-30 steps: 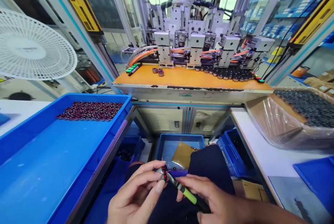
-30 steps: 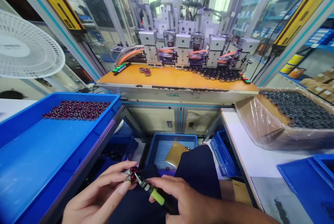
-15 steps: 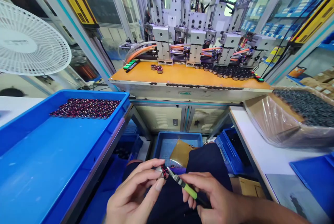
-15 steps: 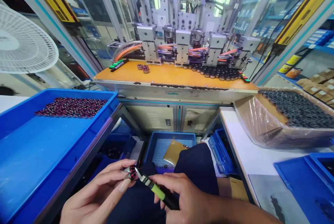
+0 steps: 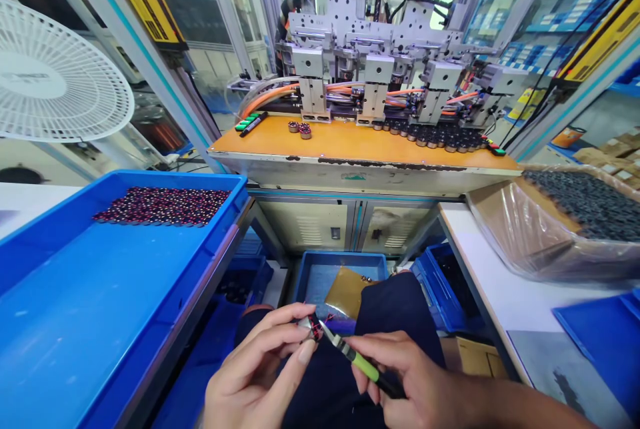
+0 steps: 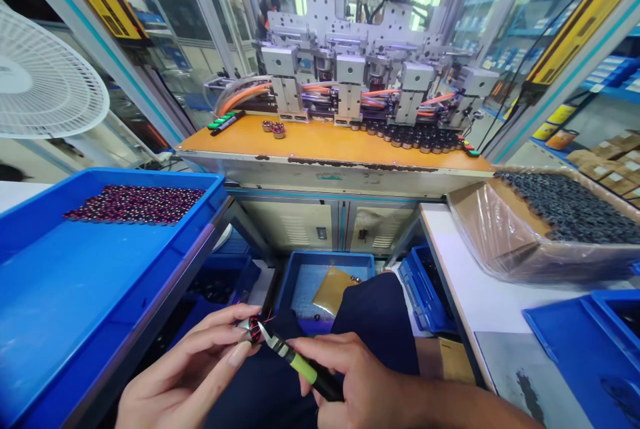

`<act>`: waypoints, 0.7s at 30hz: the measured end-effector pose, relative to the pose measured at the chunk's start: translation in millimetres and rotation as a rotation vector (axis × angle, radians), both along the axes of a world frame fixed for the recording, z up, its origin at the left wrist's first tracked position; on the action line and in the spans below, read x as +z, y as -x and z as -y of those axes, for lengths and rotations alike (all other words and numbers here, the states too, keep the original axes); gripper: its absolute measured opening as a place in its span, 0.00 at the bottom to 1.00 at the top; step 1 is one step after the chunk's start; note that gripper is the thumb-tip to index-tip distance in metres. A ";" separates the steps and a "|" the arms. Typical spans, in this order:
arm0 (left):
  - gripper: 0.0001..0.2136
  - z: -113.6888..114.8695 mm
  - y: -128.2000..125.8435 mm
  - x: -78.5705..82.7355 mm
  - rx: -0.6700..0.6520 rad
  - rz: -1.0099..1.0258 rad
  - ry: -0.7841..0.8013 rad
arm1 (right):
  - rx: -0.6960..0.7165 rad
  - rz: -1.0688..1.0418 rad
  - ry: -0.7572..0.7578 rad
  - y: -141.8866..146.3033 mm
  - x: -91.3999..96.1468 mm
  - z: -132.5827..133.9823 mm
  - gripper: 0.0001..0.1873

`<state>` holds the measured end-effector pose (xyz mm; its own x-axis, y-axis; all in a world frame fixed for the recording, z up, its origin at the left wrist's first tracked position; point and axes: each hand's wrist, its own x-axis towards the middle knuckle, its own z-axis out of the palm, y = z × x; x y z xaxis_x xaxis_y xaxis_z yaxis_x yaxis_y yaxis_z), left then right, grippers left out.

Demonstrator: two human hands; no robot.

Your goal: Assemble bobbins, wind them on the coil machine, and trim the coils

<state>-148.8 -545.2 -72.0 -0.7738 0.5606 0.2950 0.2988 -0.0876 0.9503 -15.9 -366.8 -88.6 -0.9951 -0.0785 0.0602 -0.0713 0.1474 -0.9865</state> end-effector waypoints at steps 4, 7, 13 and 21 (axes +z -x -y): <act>0.08 1.1 2.4 -6.0 0.005 -0.046 0.003 | -0.102 0.182 0.104 3.2 6.3 3.5 0.15; 0.10 1.5 6.1 -11.3 -0.014 -0.168 -0.001 | -0.165 0.358 0.264 2.3 4.3 2.7 0.27; 0.22 1.7 8.8 -14.4 -0.059 -0.291 -0.183 | -0.116 0.337 0.233 -15.3 -7.1 -3.7 0.38; 0.30 -1.5 6.3 -9.0 -0.045 -0.282 -0.288 | -0.008 0.198 0.238 -22.7 11.6 -6.2 0.33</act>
